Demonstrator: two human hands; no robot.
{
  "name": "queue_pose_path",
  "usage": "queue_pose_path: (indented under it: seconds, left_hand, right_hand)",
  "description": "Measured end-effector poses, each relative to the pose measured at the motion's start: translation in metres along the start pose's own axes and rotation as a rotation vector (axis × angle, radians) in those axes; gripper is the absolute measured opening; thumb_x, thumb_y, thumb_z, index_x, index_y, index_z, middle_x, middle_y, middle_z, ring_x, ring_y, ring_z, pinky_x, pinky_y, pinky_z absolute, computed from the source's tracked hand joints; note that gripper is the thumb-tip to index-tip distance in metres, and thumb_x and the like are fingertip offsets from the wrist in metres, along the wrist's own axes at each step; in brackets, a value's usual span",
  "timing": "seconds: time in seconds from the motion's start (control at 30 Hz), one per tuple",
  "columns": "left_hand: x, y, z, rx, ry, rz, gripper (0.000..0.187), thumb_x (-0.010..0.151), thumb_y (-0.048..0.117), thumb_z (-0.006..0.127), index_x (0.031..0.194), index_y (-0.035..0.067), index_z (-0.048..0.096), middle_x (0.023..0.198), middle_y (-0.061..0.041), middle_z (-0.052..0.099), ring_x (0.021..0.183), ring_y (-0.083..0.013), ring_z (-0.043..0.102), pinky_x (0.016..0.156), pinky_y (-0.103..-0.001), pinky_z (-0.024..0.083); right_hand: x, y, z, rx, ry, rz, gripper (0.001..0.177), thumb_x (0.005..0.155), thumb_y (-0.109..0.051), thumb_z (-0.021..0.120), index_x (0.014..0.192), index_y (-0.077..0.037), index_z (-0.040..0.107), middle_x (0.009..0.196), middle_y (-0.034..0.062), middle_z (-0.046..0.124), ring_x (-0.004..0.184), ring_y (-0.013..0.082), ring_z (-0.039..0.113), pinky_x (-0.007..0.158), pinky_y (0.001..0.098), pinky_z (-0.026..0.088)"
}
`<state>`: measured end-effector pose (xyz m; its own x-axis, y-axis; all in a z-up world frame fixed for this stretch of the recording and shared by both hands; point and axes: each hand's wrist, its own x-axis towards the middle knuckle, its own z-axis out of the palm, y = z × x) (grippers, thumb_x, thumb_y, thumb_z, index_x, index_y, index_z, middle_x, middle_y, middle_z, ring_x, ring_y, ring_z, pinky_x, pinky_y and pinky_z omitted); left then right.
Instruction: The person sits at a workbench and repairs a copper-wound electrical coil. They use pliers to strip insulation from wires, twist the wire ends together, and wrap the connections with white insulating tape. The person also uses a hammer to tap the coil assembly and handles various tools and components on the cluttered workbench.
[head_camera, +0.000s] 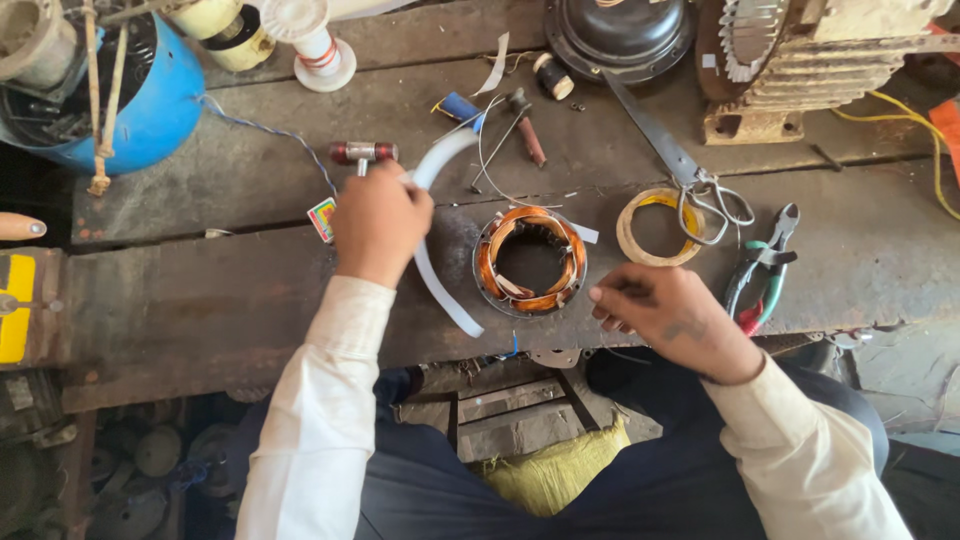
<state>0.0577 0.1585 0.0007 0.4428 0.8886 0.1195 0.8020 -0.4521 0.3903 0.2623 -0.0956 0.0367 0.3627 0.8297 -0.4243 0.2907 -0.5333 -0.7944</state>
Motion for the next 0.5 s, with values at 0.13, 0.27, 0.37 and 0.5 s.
queue_pose_path:
  seconds: [0.13, 0.27, 0.37, 0.5]
  left_hand:
    - [0.014, -0.004, -0.016, -0.237, 0.370, 0.108, 0.021, 0.092, 0.023, 0.074, 0.097, 0.004, 0.067, 0.087, -0.015, 0.072, 0.079, -0.0357, 0.070, 0.071, -0.049, 0.053]
    - [0.004, 0.016, -0.028, -0.489, 0.555, 0.203, 0.031, 0.100, 0.018, 0.071, 0.118, -0.002, 0.056, 0.106, -0.019, 0.062, 0.087, -0.0318, 0.067, 0.076, -0.043, 0.054]
    - [-0.027, 0.040, -0.036, -0.475, 0.570, 0.296, 0.022, 0.110, 0.006, 0.055, 0.131, 0.000, 0.056, 0.119, -0.019, 0.056, 0.106, -0.0337, 0.064, 0.088, -0.043, 0.053]
    - [-0.081, 0.066, -0.052, -0.539, 0.407, 0.385, 0.015, 0.109, 0.003, 0.053, 0.120, 0.004, 0.063, 0.105, -0.013, 0.063, 0.095, -0.0284, 0.066, 0.083, -0.039, 0.052]
  right_hand:
    - [-0.012, -0.012, 0.010, -0.268, 0.055, 0.007, 0.027, 0.087, -0.032, 0.073, 0.093, -0.006, 0.077, 0.070, 0.0079, 0.077, 0.063, 0.0179, 0.076, 0.063, 0.0327, 0.058]
    - [-0.020, -0.009, 0.019, -0.377, 0.075, -0.071, 0.021, 0.083, -0.028, 0.074, 0.092, -0.009, 0.077, 0.072, 0.0100, 0.077, 0.065, 0.0239, 0.076, 0.064, 0.0346, 0.058]
    - [-0.028, -0.006, 0.020, -0.382, 0.114, -0.067, 0.018, 0.086, -0.025, 0.071, 0.095, -0.010, 0.076, 0.073, 0.0113, 0.077, 0.067, 0.0265, 0.076, 0.065, 0.0353, 0.058]
    - [-0.046, -0.002, 0.021, -0.337, 0.184, -0.034, 0.020, 0.088, -0.022, 0.070, 0.102, -0.009, 0.077, 0.076, 0.0132, 0.076, 0.066, 0.0270, 0.076, 0.064, 0.0360, 0.057]
